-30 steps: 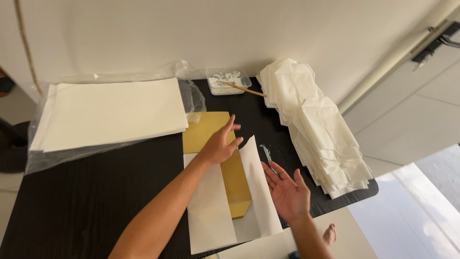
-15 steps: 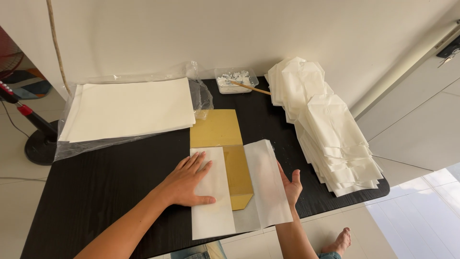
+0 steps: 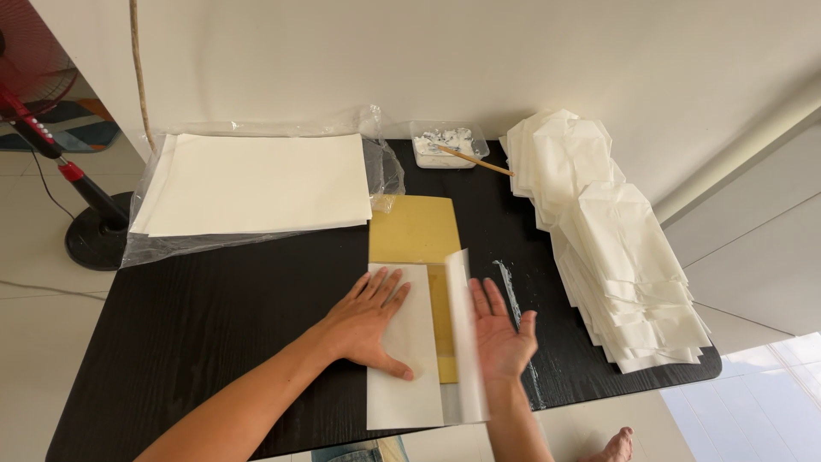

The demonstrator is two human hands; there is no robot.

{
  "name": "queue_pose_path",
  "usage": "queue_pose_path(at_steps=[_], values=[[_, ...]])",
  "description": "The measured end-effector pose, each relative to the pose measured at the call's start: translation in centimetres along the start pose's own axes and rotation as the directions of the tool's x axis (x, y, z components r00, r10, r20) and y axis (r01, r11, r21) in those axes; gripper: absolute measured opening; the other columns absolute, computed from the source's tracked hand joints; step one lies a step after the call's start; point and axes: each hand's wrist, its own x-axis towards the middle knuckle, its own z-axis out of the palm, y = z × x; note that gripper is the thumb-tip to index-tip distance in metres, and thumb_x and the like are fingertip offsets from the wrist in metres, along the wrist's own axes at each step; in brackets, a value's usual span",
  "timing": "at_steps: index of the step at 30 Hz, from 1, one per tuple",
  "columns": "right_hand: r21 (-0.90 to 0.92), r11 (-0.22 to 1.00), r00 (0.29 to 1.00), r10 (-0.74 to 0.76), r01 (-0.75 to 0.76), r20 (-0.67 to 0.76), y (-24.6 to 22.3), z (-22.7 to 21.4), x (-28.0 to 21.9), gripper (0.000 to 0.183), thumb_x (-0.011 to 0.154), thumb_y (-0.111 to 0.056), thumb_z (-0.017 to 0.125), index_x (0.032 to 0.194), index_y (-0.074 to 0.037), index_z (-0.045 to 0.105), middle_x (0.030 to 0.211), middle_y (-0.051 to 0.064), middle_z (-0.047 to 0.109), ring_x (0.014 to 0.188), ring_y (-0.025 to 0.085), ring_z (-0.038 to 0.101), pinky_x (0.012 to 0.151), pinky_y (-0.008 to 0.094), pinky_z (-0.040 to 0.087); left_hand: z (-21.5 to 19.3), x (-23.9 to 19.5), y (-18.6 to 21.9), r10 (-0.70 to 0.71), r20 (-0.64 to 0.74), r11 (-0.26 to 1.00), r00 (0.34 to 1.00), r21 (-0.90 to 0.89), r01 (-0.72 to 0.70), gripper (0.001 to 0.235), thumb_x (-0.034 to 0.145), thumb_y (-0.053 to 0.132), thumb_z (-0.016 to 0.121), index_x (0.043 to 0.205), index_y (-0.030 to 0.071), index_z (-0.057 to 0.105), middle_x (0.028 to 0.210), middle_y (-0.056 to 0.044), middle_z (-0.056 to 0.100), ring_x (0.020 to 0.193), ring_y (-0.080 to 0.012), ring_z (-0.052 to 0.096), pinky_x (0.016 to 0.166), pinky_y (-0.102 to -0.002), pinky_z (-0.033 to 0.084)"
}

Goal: The person folds a white paper sheet over a yellow template, applies white adhesive with a brush to the edges, and folds the paper to form a pouch. They smooth the glued edges and continue folding the bottom into a triangular shape.

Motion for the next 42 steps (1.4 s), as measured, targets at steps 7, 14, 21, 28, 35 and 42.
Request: queue_pose_path(at_steps=[7,14,21,28,35,42], values=[[-0.097,0.993,0.995,0.063,-0.071,-0.083,1.7,3.0,-0.6,0.079,0.102,-0.057,0.025,0.15,0.003,0.044,0.161,0.022,0.046,0.151,0.035,0.041,0.126,0.043,0.031,0.3,0.4,0.3,0.005,-0.011,1.0,1.0,0.002,-0.005,0.153,0.062,0.094,0.055,0.161,0.0,-0.013,0.172,-0.015,-0.021,0.158,-0.028,-0.022,0.127,-0.044,-0.013],[-0.164,0.983,0.996,0.089,-0.086,0.012,2.3,0.5,1.2,0.084,0.1,-0.064,0.023,0.157,-0.004,0.039,0.168,0.016,0.034,0.156,0.035,0.03,0.127,0.043,0.023,-1.4,-0.6,1.1,0.008,-0.022,1.0,1.0,-0.012,-0.009,0.157,0.052,0.099,0.052,0.163,-0.002,0.006,0.173,-0.02,0.005,0.16,-0.0349,0.002,0.131,-0.049,-0.003],[-0.166,0.977,0.99,0.138,-0.133,0.019,3.5,2.6,-1.7,0.085,0.1,-0.065,0.021,0.157,-0.004,0.037,0.168,0.018,0.033,0.156,0.036,0.03,0.127,0.044,0.024,-2.7,-0.4,2.1,-0.009,-0.01,1.0,1.0,-0.008,0.009,0.15,0.044,0.096,0.057,0.167,0.025,0.011,0.173,-0.021,0.007,0.159,-0.0414,0.008,0.129,-0.052,0.006],[-0.739,0.636,0.971,-0.076,0.221,0.225,2.4,0.2,-5.7,0.062,0.102,-0.039,0.036,0.152,-0.005,0.045,0.161,0.015,0.048,0.151,0.029,0.042,0.123,0.043,0.032,-4.3,-0.5,3.3,-0.122,0.183,0.991,0.976,-0.027,0.129,0.148,0.054,0.074,0.077,0.167,0.028,-0.008,0.171,-0.017,-0.028,0.159,-0.0338,-0.022,0.129,-0.047,-0.003],[-0.723,-0.425,0.838,0.224,0.544,0.498,0.4,-3.3,-8.7,0.063,0.107,-0.036,0.038,0.16,-0.006,0.026,0.17,0.011,0.023,0.159,0.035,0.003,0.125,0.051,0.006,-3.1,0.4,2.4,-0.071,0.162,0.996,0.984,-0.037,0.078,0.152,0.05,0.078,0.073,0.167,0.023,-0.007,0.169,-0.02,-0.029,0.158,-0.0374,-0.024,0.129,-0.049,-0.005],[-0.547,-0.592,0.791,0.297,0.592,0.535,1.1,-6.7,-9.5,0.062,0.108,-0.041,0.035,0.158,-0.005,0.033,0.169,0.012,0.026,0.157,0.04,0.007,0.122,0.051,0.009,-3.0,0.5,2.5,-0.079,0.174,0.995,0.982,-0.047,0.089,0.151,0.051,0.077,0.074,0.167,0.024,-0.008,0.169,-0.019,-0.03,0.157,-0.0359,-0.026,0.129,-0.049,-0.005]])
